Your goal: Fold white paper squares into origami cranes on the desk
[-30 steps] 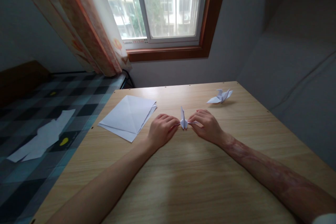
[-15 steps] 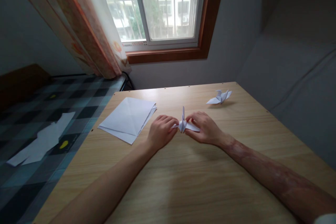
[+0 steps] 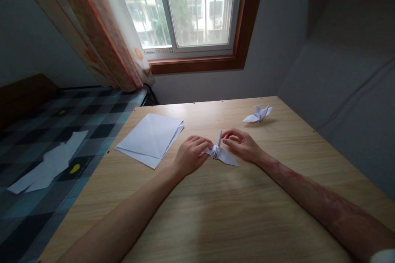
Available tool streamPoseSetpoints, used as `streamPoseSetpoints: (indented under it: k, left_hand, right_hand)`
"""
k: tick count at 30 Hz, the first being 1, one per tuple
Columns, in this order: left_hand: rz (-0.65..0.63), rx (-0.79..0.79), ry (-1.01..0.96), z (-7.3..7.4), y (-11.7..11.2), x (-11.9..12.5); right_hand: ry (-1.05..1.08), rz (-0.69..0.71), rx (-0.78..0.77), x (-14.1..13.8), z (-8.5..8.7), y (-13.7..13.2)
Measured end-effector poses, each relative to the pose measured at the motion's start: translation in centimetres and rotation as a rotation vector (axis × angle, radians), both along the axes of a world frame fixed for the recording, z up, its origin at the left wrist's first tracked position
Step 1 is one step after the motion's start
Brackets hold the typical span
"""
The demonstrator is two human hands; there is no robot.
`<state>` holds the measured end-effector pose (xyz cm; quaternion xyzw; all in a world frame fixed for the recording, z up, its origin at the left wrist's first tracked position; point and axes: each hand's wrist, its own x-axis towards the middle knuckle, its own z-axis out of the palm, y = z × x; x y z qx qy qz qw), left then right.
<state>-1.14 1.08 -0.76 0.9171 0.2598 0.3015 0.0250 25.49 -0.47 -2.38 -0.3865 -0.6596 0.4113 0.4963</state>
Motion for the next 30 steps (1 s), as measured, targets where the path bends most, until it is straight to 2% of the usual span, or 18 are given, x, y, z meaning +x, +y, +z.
streamPoseSetpoints:
  k: [10,17,30]
  left_hand:
    - [-0.053,-0.019,0.048,0.2,0.0,0.1]
    - [-0.056,-0.025,0.05,0.2,-0.1,0.1]
    - [-0.051,-0.022,0.05,0.1,-0.1,0.1]
  right_hand:
    - [0.08,0.022,0.052,-0.7,0.3,0.0]
    - [0.191,0.095,-0.068,-0.9,0.0,-0.2]
    - [0.3,-0.016,-0.058,-1.1,0.2,0.0]
